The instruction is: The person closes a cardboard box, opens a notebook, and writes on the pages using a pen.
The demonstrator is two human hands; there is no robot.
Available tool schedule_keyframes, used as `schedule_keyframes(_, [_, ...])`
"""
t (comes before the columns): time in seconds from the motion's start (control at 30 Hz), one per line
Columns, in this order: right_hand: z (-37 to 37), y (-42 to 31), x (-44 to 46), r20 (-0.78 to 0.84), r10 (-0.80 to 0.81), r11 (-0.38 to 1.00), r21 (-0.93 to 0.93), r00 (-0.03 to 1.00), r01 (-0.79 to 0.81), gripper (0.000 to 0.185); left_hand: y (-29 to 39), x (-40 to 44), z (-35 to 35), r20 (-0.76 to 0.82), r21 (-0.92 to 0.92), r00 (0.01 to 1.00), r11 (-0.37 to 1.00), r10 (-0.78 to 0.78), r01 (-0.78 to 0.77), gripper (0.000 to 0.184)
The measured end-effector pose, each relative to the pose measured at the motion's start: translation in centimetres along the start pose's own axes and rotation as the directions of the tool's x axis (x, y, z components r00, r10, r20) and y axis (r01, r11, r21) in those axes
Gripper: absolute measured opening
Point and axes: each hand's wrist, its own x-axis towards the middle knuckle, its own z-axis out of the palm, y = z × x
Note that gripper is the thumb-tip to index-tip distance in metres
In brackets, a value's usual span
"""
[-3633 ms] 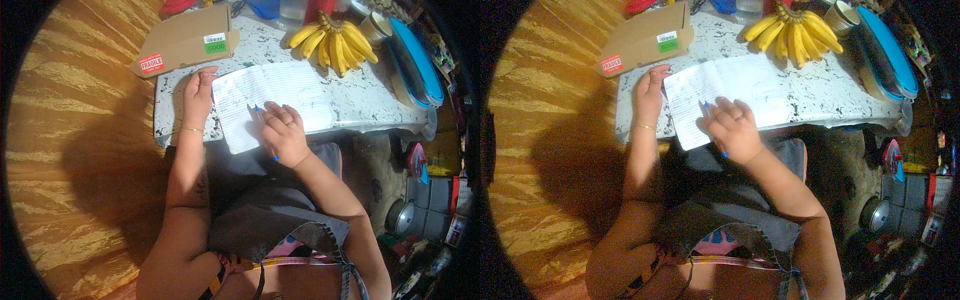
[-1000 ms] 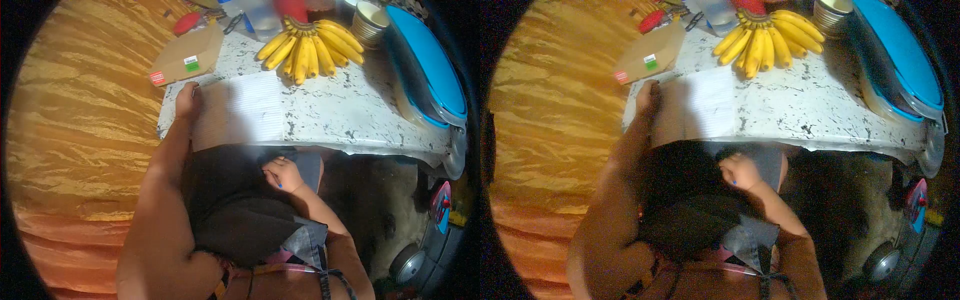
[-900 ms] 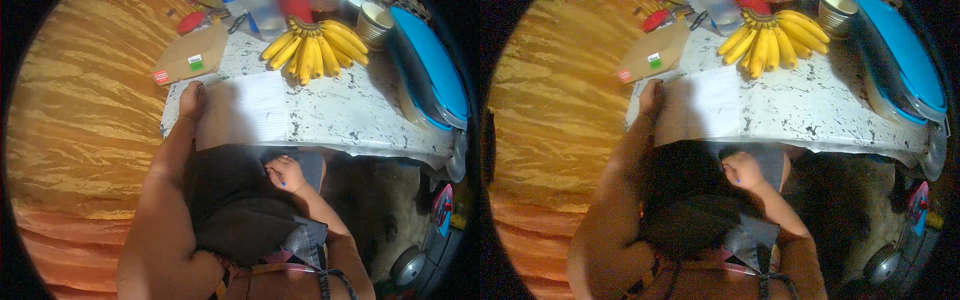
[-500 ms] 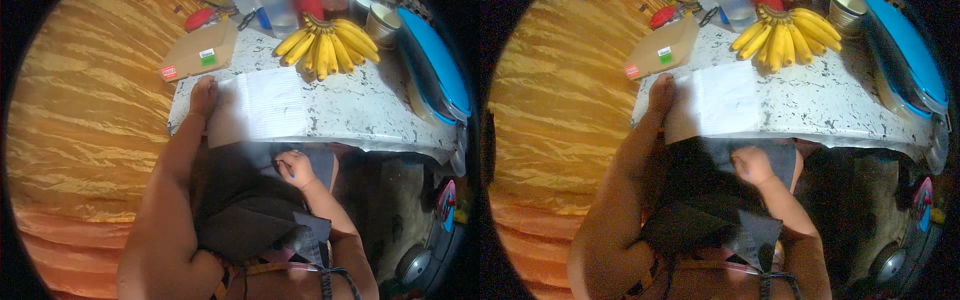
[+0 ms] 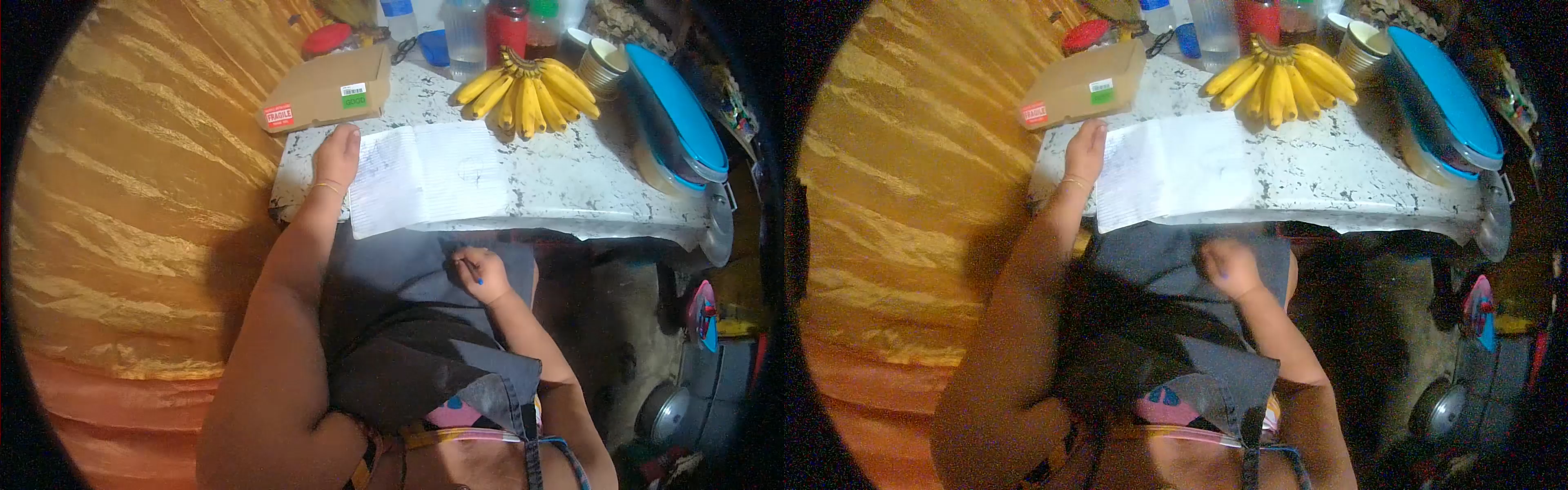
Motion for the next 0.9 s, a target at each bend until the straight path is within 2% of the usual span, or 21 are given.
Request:
schedule_keyframes(0.1, [0.2, 0.0, -0.4, 0.007, 0.030, 0.998, -0.055, 1.000, -0.030, 0.017, -0.8, 0.0, 0.0, 0.020, -0.066, 0.995, 0.993, -0.094, 0.095, 0.026])
schedule_keyframes(0.17, [0.2, -0.8, -0.1, 0.055, 0.079, 0.993, -0.097, 0.995, -0.073, 0.021, -4.3, -0.3, 1.1, 0.026, -0.205, 0.983, 0.961, -0.183, 0.184, 0.034])
schedule_keyframes(0.2, [-0.9, -2.5, 0.3, 0.146, 0.212, 0.977, -0.067, 0.966, -0.204, 0.029, -10.4, -0.3, 3.7, 0.062, -0.189, 0.996, 0.979, -0.069, 0.079, 0.040])
schedule_keyframes(0.27, [0.4, -1.2, -0.6, 0.159, 0.162, 0.981, -0.129, 0.974, -0.142, 0.045, -11.5, -1.2, 2.9, 0.155, -0.212, 0.987, 0.974, -0.046, 0.078, 0.040])
schedule_keyframes(0.3, [1.4, -0.2, -0.8, 0.080, 0.066, 0.994, -0.091, 0.995, -0.058, 0.038, -12.1, -0.9, 3.4, 0.200, -0.266, 0.979, 0.960, -0.033, 0.087, 0.040])
schedule_keyframes(0.33, [1.0, -1.4, -0.7, 0.093, 0.110, 0.982, -0.165, 0.990, -0.093, 0.037, -12.9, -0.6, 3.6, 0.226, -0.342, 0.973, 0.933, -0.037, 0.115, 0.039])
schedule_keyframes(0.37, [0.7, -2.0, -0.9, 0.047, 0.065, 0.983, -0.173, 0.997, -0.056, 0.031, -13.8, 0.1, 4.1, 0.246, -0.436, 0.968, 0.887, -0.046, 0.153, 0.039])
schedule_keyframes(0.4, [0.9, -1.6, -1.1, -0.044, 0.009, 0.987, -0.163, 0.999, -0.016, 0.023, -14.4, 0.8, 5.0, 0.260, -0.546, 0.963, 0.813, -0.066, 0.203, 0.039])
schedule_keyframes(0.43, [0.8, -1.7, -1.4, -0.083, 0.004, 0.970, -0.243, 0.997, -0.024, 0.019, -15.2, 1.4, 5.7, 0.261, -0.660, 0.961, 0.708, -0.095, 0.250, 0.039])
schedule_keyframes(0.47, [0.7, -2.6, -1.8, -0.055, 0.087, 0.936, -0.337, 0.995, -0.101, 0.016, -16.3, 1.6, 5.7, 0.254, -0.742, 0.960, 0.613, -0.117, 0.271, 0.039])
schedule_keyframes(0.5, [0.4, -2.7, -2.2, -0.071, 0.106, 0.921, -0.369, 0.992, -0.125, 0.016, -16.6, 2.6, 6.0, 0.200, -0.718, 0.958, 0.636, -0.204, 0.285, 0.038])
schedule_keyframes(0.57, [0.1, -2.8, -2.8, -0.076, 0.129, 0.894, -0.422, 0.989, -0.149, 0.017, -12.3, 3.1, 3.3, 0.228, -0.414, 0.964, 0.882, -0.139, 0.226, 0.038])
schedule_keyframes(0.6, [0.1, -2.6, -3.0, -0.085, 0.149, 0.887, -0.428, 0.985, -0.172, 0.017, -9.8, 2.9, 2.3, 0.247, -0.238, 0.962, 0.955, -0.117, 0.178, 0.038])
schedule_keyframes(0.67, [0.6, -2.0, -3.1, -0.094, 0.195, 0.873, -0.437, 0.976, -0.217, 0.018, -10.4, 3.1, 2.9, 0.221, -0.293, 0.972, 0.945, -0.083, 0.148, 0.038])
schedule_keyframes(0.7, [0.6, -2.0, -3.1, -0.047, 0.234, 0.859, -0.457, 0.971, -0.229, 0.022, -10.2, 2.8, 2.7, 0.206, -0.316, 0.976, 0.939, -0.071, 0.136, 0.039])
schedule_keyframes(0.8, [0.3, -2.2, -2.8, 0.057, 0.290, 0.833, -0.506, 0.955, -0.223, 0.029, -9.9, 3.3, 2.0, 0.230, -0.190, 0.969, 0.972, -0.092, 0.138, 0.038])
schedule_keyframes(0.9, [0.3, -2.1, -2.7, 0.068, 0.267, 0.826, -0.531, 0.961, -0.192, 0.028, -11.2, 3.0, 2.9, 0.178, -0.325, 0.979, 0.932, -0.104, 0.158, 0.037])
